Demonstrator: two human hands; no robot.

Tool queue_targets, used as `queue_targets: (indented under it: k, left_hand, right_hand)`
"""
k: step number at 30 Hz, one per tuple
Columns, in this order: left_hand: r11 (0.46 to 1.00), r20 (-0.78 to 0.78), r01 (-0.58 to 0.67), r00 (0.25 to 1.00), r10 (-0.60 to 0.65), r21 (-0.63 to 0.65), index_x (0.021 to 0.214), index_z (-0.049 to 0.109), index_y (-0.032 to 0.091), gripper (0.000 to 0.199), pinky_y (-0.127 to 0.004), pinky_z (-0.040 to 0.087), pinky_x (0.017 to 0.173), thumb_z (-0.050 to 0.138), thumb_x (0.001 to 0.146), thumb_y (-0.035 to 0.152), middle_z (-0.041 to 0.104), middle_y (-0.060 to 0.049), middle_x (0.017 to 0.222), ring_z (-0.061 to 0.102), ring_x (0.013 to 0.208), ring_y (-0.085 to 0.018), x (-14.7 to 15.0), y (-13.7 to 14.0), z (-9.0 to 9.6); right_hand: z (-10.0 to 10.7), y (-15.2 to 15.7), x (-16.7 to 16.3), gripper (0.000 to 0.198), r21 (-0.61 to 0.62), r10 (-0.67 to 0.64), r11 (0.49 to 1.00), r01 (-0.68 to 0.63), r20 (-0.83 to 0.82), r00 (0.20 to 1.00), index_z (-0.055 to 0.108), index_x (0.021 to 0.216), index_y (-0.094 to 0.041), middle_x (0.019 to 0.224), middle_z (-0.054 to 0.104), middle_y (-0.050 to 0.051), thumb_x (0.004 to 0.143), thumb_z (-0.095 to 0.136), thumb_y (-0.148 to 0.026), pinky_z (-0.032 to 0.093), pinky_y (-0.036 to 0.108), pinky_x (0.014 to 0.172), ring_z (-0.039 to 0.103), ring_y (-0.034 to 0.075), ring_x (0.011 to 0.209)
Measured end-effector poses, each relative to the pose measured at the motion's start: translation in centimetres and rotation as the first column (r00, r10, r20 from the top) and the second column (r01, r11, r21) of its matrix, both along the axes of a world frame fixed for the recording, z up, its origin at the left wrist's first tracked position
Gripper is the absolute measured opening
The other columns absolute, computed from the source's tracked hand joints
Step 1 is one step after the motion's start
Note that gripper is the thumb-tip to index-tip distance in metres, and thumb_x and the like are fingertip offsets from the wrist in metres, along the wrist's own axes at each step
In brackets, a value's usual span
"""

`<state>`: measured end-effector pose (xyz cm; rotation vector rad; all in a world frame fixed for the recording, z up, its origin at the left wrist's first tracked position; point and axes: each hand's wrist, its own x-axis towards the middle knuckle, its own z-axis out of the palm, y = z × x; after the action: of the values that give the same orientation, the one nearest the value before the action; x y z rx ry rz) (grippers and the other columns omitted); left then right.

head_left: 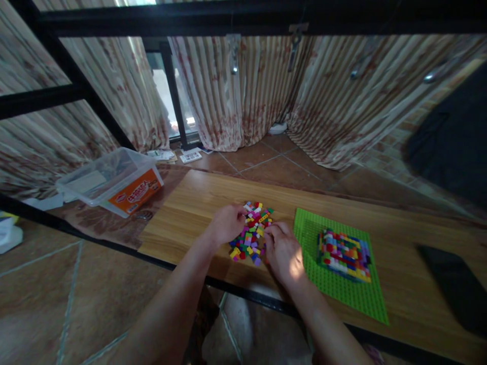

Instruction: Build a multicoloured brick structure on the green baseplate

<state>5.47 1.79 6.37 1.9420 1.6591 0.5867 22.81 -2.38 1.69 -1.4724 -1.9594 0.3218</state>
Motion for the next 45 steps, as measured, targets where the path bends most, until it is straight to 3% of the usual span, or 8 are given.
queue_targets:
  k: [6, 10, 16, 19, 23, 27, 34, 45]
  left_hand:
    - [1.0, 0.078, -0.011, 0.997, 0.011, 0.008, 0.078, 0.074, 0.021, 0.026, -0.029, 0.044, 0.075, 0.05, 0.079, 0.011, 0.071, -0.006, 0.078, 0.061, 0.073, -0.02, 1.6, -0.5, 0.4]
    - [1.0, 0.122, 0.015, 0.992, -0.017, 0.015, 0.075, 0.072, 0.022, 0.023, -0.029, 0.043, 0.077, 0.052, 0.078, 0.011, 0.069, -0.006, 0.077, 0.06, 0.074, -0.02, 2.3, -0.6, 0.3]
    - [0.998, 0.079, 0.062, 0.995, -0.061, -0.007, 0.078, 0.07, 0.021, 0.024, -0.028, 0.04, 0.072, 0.049, 0.079, 0.011, 0.067, -0.004, 0.078, 0.059, 0.073, -0.019, 2.6, -0.5, 0.3]
    - [0.996, 0.158, 0.089, 0.984, -0.086, -0.015, 0.08, 0.069, 0.02, 0.021, -0.027, 0.038, 0.066, 0.048, 0.083, 0.017, 0.065, -0.003, 0.073, 0.056, 0.069, -0.017, 2.7, -0.5, 0.6]
    - [0.985, 0.445, 0.149, 0.89, -0.097, -0.083, 0.075, 0.069, 0.018, 0.024, -0.024, 0.037, 0.061, 0.052, 0.086, 0.032, 0.061, -0.001, 0.068, 0.052, 0.064, -0.014, 3.2, -0.5, 0.5]
    - [0.967, 0.654, 0.212, 0.754, -0.069, -0.142, 0.077, 0.069, 0.016, 0.013, -0.023, 0.039, 0.063, 0.061, 0.078, 0.027, 0.062, 0.0, 0.069, 0.053, 0.066, -0.013, 4.0, -0.7, -0.3]
    - [0.955, 0.617, 0.292, 0.761, -0.199, -0.053, 0.082, 0.07, 0.014, 0.01, -0.024, 0.045, 0.073, 0.061, 0.077, 0.017, 0.068, -0.002, 0.08, 0.059, 0.076, -0.013, 5.3, -0.9, -0.4]
    - [0.951, 0.673, 0.306, 0.71, -0.209, -0.028, 0.088, 0.07, 0.013, 0.014, -0.024, 0.047, 0.071, 0.059, 0.082, 0.02, 0.069, -0.003, 0.08, 0.061, 0.076, -0.013, 8.9, -2.4, 0.1]
  right_hand:
    - [0.0, -0.1, 0.1, 0.014, -0.007, -0.003, 1.0, 0.003, 0.007, 1.0, 0.067, 0.094, -0.019, 0.099, 0.062, 0.009, 0.086, 0.057, -0.025, 0.049, 0.039, 0.085, 0.059, 0.024, 0.094]
    - [0.1, 0.1, 0.0, 0.013, -0.014, -0.039, 0.999, 0.039, 0.035, 0.999, 0.067, 0.088, -0.02, 0.097, 0.061, 0.009, 0.084, 0.054, -0.019, 0.049, 0.039, 0.083, 0.059, 0.024, 0.09]
    - [0.2, 0.3, 0.3, 0.014, -0.036, -0.018, 0.999, 0.019, 0.031, 0.999, 0.063, 0.087, -0.018, 0.095, 0.06, 0.011, 0.086, 0.049, -0.016, 0.049, 0.04, 0.084, 0.058, 0.025, 0.092]
    - [0.5, 0.2, 0.6, 0.012, -0.032, -0.033, 0.999, 0.032, -0.029, 0.999, 0.061, 0.09, -0.018, 0.095, 0.061, 0.01, 0.088, 0.049, -0.018, 0.049, 0.038, 0.082, 0.058, 0.024, 0.09]
    - [1.2, -0.2, 1.1, 0.012, -0.008, -0.037, 0.999, 0.037, -0.089, 0.995, 0.059, 0.094, -0.019, 0.092, 0.062, 0.007, 0.09, 0.048, -0.022, 0.049, 0.033, 0.077, 0.06, 0.02, 0.085]
    - [2.0, -1.0, 1.6, 0.008, 0.018, -0.061, 0.998, 0.066, -0.181, 0.982, 0.061, 0.09, -0.02, 0.086, 0.064, 0.004, 0.088, 0.053, -0.024, 0.049, 0.03, 0.072, 0.061, 0.017, 0.078]
    - [3.0, -1.5, 3.3, 0.021, 0.063, -0.034, 0.996, 0.059, -0.34, 0.94, 0.064, 0.106, -0.02, 0.09, 0.068, 0.006, 0.089, 0.056, -0.029, 0.052, 0.032, 0.072, 0.064, 0.017, 0.078]
    - [3.8, -2.5, 5.7, 0.018, 0.011, -0.158, 0.984, 0.177, -0.393, 0.906, 0.069, 0.091, -0.02, 0.086, 0.072, 0.005, 0.09, 0.055, -0.032, 0.05, 0.034, 0.074, 0.066, 0.019, 0.08]
